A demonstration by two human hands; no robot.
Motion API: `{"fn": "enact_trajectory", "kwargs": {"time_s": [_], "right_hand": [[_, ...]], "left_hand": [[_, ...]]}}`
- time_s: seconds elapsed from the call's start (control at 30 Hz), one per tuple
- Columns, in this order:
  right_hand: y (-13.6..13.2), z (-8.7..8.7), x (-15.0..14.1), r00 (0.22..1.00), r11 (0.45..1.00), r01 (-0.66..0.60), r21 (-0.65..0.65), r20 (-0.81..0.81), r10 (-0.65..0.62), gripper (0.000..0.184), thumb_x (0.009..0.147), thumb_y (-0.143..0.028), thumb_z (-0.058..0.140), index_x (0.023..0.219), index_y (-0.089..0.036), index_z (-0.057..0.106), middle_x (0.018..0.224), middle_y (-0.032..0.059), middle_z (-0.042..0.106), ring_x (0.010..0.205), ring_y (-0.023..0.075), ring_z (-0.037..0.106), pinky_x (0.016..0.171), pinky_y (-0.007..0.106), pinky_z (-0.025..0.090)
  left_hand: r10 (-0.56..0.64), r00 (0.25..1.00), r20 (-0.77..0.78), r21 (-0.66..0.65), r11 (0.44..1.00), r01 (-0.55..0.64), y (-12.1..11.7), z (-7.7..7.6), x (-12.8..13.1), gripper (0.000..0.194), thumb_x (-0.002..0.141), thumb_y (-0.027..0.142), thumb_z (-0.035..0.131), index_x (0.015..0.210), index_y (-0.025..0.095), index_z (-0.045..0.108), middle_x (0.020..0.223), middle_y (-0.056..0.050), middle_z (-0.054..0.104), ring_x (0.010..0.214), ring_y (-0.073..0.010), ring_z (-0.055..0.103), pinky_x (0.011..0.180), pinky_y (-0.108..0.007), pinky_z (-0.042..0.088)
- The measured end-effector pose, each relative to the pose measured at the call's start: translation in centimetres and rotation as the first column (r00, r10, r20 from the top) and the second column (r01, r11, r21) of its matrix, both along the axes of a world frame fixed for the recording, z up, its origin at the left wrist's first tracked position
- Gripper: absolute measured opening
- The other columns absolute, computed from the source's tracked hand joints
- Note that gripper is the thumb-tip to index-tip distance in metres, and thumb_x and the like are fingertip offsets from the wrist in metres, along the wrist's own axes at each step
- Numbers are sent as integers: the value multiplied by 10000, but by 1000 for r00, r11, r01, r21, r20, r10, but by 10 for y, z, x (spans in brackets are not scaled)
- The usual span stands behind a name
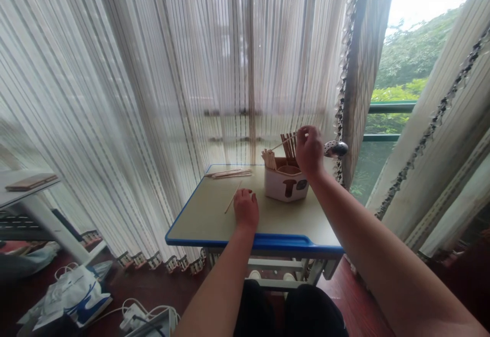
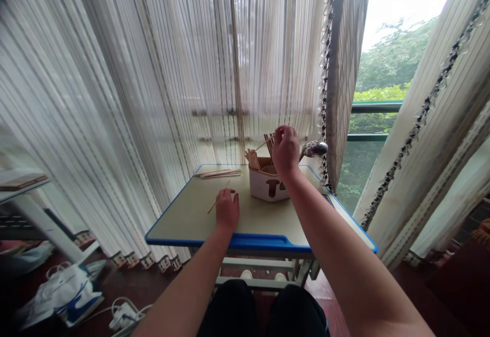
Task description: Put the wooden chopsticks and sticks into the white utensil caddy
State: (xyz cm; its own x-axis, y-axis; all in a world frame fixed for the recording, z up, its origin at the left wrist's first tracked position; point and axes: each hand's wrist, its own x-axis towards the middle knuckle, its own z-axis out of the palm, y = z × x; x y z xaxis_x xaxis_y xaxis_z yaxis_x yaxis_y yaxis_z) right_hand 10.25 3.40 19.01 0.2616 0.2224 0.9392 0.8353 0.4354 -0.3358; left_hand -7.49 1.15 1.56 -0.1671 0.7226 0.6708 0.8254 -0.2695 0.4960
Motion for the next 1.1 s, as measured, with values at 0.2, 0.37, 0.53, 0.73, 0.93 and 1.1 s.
{"fn": "enact_trajectory", "kwargs": {"time_s": [0.2,0.37,0.53,0.73,0.93,1.1], "right_hand": [[5,-20,-6,999,996,36,-86,-26,-39,244,897,-305,334,867,-161,528,867,89,568,799,179,514,730,318,410],[1,-16,-3,991,996,78,-32,-105,-81,250,904,-292,300,878,-150,504,858,106,546,828,202,517,740,349,411],[9,-14,-3,993,999,37,-18,-113,-39,253,903,-313,301,881,-162,503,866,105,555,847,203,524,757,356,413],[33,-24,-22,990,932,-139,-336,-12,143,223,839,-254,443,998,-146,556,860,86,640,785,176,573,728,293,422],[56,-26,-30,986,804,-129,-580,10,166,252,778,-173,448,919,-149,655,887,80,679,840,179,599,781,280,418],[67,-32,-29,960,712,-256,-654,-84,268,304,703,-124,438,869,-163,689,871,65,687,824,186,613,766,280,440]], "left_hand": [[62,996,-61,-111,991,-68,1,2,-1,171,815,215,466,953,154,547,988,-86,543,957,-204,486,871,-335,368],[298,945,-134,-239,916,-323,-2,5,2,264,794,216,451,1025,133,548,1073,-147,535,1041,-272,464,863,-402,341],[344,909,-234,-334,850,-408,0,3,6,282,778,237,456,1010,114,558,1090,-183,546,1052,-306,462,896,-465,283],[266,919,-291,-306,884,-353,3,-4,3,240,801,192,402,950,123,578,998,-153,576,944,-262,519,848,-409,321],[272,913,-305,-292,886,-361,4,-4,2,243,808,174,393,944,137,591,989,-147,571,925,-245,527,814,-379,348],[289,906,-309,-284,881,-378,7,-6,2,252,818,161,385,942,153,605,973,-132,579,910,-239,529,797,-376,366]]}}
